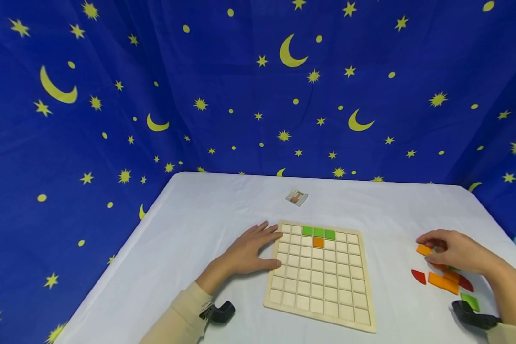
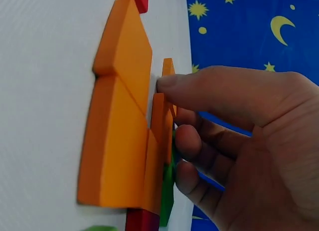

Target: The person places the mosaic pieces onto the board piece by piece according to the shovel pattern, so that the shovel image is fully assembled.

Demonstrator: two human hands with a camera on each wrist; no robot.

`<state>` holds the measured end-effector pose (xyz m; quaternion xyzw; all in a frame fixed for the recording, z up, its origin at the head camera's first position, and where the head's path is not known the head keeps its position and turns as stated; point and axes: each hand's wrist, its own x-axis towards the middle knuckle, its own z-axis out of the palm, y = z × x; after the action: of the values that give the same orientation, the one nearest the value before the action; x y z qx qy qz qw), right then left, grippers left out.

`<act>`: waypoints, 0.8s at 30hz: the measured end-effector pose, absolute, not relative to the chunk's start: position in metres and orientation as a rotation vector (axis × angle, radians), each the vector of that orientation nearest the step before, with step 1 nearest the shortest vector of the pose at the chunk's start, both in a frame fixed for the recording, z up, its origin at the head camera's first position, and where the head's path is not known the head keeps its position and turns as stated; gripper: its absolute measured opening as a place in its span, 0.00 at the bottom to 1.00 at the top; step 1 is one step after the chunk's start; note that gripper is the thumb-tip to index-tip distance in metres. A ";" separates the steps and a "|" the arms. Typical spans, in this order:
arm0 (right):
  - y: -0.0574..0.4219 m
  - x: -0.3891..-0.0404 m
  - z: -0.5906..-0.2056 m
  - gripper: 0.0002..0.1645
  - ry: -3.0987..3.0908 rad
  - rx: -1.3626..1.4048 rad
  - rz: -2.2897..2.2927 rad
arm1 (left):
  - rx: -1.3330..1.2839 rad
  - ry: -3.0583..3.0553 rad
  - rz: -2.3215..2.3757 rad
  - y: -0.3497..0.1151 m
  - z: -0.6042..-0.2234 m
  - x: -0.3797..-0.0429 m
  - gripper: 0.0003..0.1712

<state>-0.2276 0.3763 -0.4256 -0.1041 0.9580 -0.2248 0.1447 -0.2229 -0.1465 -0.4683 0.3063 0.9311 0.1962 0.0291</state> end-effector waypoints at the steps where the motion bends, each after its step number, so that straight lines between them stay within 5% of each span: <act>1: 0.377 -0.227 -0.425 0.27 2.762 -0.301 -0.653 | 0.947 2.872 0.606 -0.146 -0.468 -0.223 0.47; 24: 0.345 -0.226 -0.429 0.24 2.805 -0.348 -0.763 | 0.968 2.889 0.627 -0.146 -0.472 -0.221 0.46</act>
<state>-0.2257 0.3448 -0.4294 -0.1181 0.9526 -0.2592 0.1070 -0.2208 -0.1463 -0.4717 0.3112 0.9286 0.2016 0.0153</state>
